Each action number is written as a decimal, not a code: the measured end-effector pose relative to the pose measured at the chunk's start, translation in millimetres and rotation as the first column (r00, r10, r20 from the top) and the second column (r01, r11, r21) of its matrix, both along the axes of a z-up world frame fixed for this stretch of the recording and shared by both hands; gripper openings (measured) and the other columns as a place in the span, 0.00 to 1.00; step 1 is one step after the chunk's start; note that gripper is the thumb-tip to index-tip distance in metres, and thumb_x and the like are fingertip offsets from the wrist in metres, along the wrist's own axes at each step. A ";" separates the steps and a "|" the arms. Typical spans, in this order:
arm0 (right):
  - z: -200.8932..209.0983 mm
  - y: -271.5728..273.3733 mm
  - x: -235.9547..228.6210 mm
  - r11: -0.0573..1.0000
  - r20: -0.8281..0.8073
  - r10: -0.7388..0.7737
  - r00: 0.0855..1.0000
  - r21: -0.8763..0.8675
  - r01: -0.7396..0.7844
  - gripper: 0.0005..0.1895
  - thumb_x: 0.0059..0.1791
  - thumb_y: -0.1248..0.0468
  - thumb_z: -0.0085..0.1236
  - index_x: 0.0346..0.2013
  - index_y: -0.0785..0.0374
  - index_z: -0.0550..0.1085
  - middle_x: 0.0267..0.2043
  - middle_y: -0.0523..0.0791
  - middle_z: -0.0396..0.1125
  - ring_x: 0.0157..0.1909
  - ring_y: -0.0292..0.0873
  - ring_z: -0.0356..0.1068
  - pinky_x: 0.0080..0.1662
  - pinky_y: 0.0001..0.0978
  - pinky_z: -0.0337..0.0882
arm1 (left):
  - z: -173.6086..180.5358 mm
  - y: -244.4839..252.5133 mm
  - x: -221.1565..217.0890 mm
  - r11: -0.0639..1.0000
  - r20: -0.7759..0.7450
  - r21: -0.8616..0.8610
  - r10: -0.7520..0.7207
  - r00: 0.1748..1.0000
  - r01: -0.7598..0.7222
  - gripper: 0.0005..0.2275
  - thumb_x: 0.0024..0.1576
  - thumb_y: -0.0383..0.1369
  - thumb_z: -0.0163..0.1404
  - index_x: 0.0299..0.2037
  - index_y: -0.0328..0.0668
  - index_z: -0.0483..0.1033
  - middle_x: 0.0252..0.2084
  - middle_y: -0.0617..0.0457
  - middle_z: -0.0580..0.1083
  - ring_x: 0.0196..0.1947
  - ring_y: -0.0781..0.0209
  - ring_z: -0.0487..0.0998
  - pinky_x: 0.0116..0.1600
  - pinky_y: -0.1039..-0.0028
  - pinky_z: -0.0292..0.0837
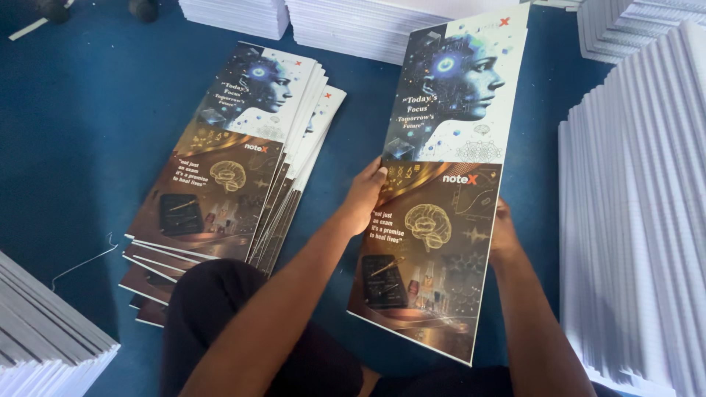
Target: The person sits on the floor and assembles notebooks by inserting a stack of lined paper into a printed cover. They align the paper, fold the cover over it, and place the completed notebook onto a growing stack.
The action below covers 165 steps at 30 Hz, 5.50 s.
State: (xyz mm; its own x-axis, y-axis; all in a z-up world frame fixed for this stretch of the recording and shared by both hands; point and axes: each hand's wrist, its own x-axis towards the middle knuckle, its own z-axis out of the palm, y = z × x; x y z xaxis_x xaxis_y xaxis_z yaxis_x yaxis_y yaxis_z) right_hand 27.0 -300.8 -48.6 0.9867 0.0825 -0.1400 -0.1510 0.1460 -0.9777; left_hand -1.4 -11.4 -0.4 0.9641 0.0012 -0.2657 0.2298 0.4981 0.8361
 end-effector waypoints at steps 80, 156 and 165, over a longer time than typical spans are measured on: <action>66.0 26.6 -14.6 0.991 -0.284 0.012 0.959 -0.128 -0.050 0.16 0.44 0.67 0.65 0.47 0.58 0.75 0.31 0.40 0.71 0.25 0.33 0.63 0.23 0.27 0.59 | 7.5 -1.9 -68.4 0.995 0.033 0.029 -0.093 0.995 0.092 0.27 0.48 0.20 0.58 0.61 0.40 0.66 0.56 0.47 0.75 0.53 0.56 0.78 0.57 0.67 0.74; 323.1 669.9 -291.4 0.308 0.138 0.947 0.290 -0.131 -0.942 0.14 0.46 0.70 0.64 0.45 0.70 0.76 0.40 0.48 0.73 0.39 0.42 0.73 0.41 0.34 0.76 | 264.8 440.5 -529.5 0.388 0.291 0.200 0.854 0.432 -0.900 0.24 0.48 0.17 0.55 0.58 0.35 0.70 0.48 0.47 0.77 0.38 0.62 0.81 0.43 0.72 0.82; 284.1 697.1 -312.6 0.324 0.266 0.917 0.296 -0.069 -0.943 0.26 0.42 0.74 0.62 0.55 0.70 0.71 0.46 0.48 0.75 0.44 0.40 0.76 0.48 0.30 0.78 | 228.0 479.7 -541.3 0.315 0.297 0.170 0.887 0.353 -0.934 0.22 0.47 0.17 0.56 0.54 0.34 0.73 0.44 0.49 0.78 0.35 0.64 0.81 0.40 0.75 0.79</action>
